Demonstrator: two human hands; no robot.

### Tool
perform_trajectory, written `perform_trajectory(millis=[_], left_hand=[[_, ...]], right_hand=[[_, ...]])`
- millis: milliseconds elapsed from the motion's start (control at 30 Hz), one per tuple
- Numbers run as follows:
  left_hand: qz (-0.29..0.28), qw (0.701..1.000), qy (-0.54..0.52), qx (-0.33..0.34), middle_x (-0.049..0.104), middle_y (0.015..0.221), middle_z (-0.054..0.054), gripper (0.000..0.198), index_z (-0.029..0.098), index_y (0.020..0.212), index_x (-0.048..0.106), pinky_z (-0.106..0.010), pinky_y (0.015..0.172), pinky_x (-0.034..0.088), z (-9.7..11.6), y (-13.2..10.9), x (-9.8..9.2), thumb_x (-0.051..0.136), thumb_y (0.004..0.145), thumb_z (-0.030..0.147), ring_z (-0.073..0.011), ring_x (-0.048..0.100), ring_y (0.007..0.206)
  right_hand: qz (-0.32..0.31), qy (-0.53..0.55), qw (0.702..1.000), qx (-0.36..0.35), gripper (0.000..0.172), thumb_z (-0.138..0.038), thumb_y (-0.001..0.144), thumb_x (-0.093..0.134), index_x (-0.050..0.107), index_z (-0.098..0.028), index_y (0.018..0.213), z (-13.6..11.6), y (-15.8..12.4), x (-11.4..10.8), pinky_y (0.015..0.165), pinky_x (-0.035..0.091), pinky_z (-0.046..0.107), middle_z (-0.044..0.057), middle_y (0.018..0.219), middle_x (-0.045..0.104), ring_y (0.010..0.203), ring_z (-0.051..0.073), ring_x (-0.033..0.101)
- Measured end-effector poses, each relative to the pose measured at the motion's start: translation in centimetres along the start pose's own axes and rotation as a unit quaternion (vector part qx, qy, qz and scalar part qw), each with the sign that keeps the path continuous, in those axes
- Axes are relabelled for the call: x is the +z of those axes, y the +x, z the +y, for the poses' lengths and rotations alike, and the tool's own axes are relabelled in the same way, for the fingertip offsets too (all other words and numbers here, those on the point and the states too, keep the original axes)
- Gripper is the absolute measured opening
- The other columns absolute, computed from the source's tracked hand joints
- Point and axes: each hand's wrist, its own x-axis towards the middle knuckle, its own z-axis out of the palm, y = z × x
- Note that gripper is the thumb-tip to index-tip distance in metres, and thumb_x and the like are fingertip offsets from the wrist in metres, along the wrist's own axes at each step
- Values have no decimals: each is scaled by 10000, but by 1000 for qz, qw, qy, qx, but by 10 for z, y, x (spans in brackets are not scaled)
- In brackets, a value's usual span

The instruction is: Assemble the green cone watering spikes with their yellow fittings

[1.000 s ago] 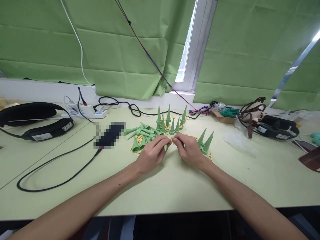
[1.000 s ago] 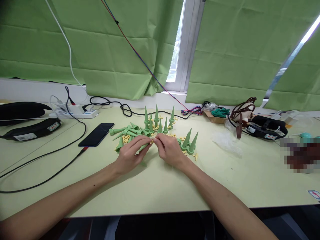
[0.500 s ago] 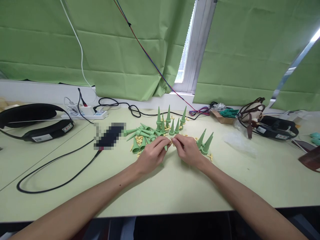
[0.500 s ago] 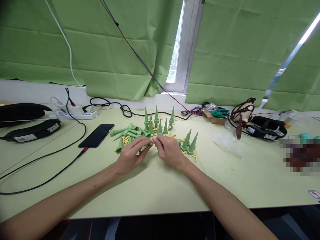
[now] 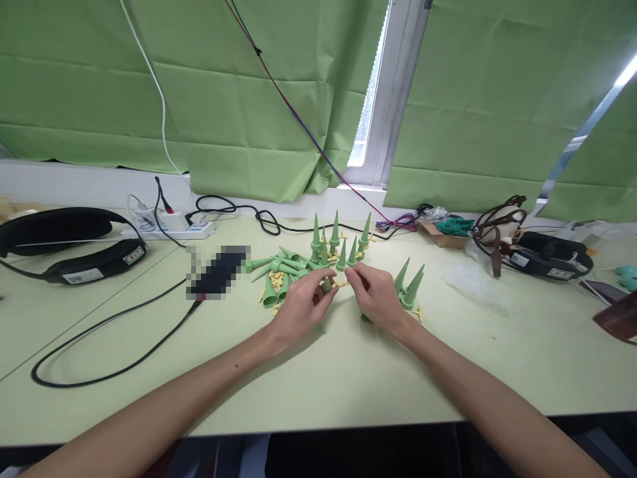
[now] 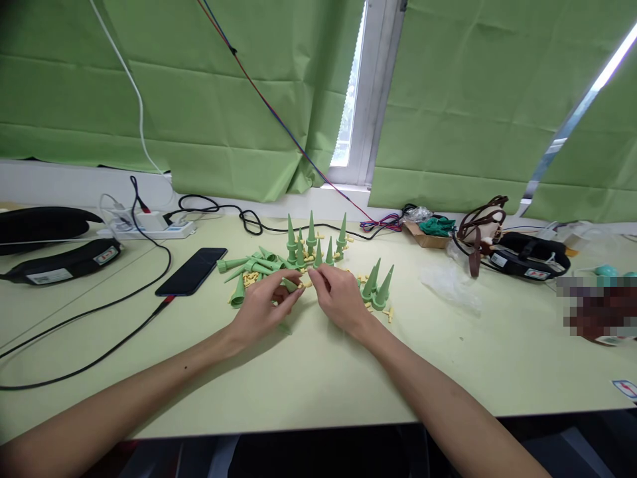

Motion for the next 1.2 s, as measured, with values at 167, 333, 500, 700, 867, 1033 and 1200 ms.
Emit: perform_trajectory(millis=[167,333,500,700,867,1033,1200], left_hand=[[-85,992,-36,-83,527,574,82,328,204,1235,484,-219,485,406,6,0,-3,541,916,259,-96,479,443],[-113,989,-46,-85,532,611,75,458,223,1312,410,-205,453,348,5,-2,-2,528,872,173,-103,470,452],[-115,991,-35,-60,476,540,89,510,206,1338,408,-210,452,328,3,-3,-1,509,845,126,-119,464,454],[-130,988,-43,-75,524,587,73,452,208,1288,425,-215,488,386,5,-3,0,515,851,140,-125,536,502],[-90,993,-48,-66,621,1082,-66,424,222,1268,403,-233,538,461,6,-3,1,549,872,191,-92,588,587],[-71,997,10,-1,620,971,-25,143,199,1049,513,-234,565,436,10,-5,-2,500,909,171,-77,521,561],[-198,974,58,91,581,744,-4,136,178,883,580,-243,546,362,15,-10,-1,453,931,166,-108,499,586]], right_hand=[[-34,60,997,-22,233,-326,995,442,597,-190,887,-9,-2,-2,575,379,248,-4,665,574,557,118,478],[-73,59,995,-46,144,-295,965,509,604,-188,976,-10,-6,3,584,398,257,-5,676,577,581,127,499],[-90,41,992,-75,160,-253,977,470,570,-194,867,-7,-7,6,602,392,265,11,718,577,613,133,490],[-85,22,993,-75,194,-231,976,454,518,-194,797,-6,-5,6,596,367,263,11,712,561,618,135,480],[-61,-9,998,-24,196,-239,962,468,508,-195,775,-2,3,0,560,337,261,-5,656,531,568,131,447],[-67,-36,997,32,141,-229,929,498,535,-194,797,0,15,-10,544,336,259,-8,635,552,553,137,468],[-89,-54,993,58,147,-224,905,506,547,-191,768,-2,26,-15,533,320,253,-15,609,555,542,136,472]])
